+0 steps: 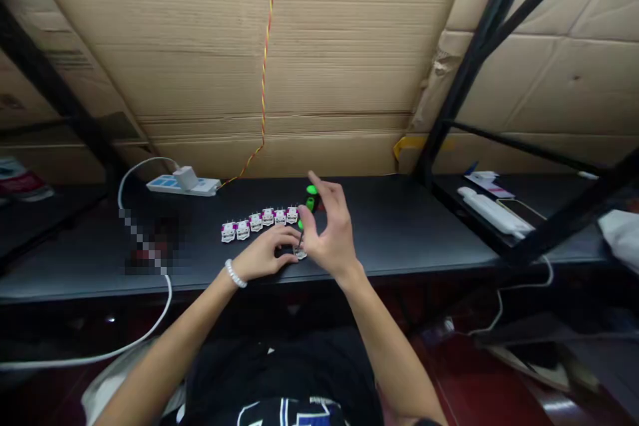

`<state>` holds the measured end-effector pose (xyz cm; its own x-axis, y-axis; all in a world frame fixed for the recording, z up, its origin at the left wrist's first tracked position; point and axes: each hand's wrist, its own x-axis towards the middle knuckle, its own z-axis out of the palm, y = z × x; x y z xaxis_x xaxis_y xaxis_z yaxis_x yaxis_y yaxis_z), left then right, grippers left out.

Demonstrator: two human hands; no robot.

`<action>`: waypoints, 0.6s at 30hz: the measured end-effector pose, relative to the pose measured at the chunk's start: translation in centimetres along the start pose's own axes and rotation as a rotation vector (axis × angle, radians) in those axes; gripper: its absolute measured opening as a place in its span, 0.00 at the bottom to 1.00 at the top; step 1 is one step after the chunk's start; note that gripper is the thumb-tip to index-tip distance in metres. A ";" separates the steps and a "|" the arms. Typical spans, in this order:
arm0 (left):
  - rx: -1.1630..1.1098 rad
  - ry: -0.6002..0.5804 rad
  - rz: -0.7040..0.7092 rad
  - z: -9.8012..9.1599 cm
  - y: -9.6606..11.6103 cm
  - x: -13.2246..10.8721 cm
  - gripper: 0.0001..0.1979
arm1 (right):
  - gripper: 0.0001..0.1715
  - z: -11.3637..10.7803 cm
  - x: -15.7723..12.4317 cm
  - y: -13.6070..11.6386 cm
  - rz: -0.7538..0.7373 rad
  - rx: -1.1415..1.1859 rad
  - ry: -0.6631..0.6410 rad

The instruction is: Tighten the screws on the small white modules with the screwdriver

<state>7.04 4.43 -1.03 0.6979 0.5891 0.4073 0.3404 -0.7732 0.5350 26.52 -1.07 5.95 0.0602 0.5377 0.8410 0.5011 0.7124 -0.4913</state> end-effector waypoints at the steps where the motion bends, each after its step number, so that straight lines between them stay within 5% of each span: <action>1: 0.001 0.002 -0.002 0.0 0.0 0.0 0.07 | 0.31 0.0 0.0 0.1 0.002 0.021 -0.020; 18: -0.003 0.003 0.004 0.1 -0.1 0.0 0.08 | 0.36 0.1 -0.1 0.3 -0.066 -0.002 -0.042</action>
<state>7.03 4.50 -1.19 0.6976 0.5867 0.4112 0.3360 -0.7749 0.5354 26.53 -0.90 5.69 -0.0097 0.5079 0.8613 0.5046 0.7462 -0.4343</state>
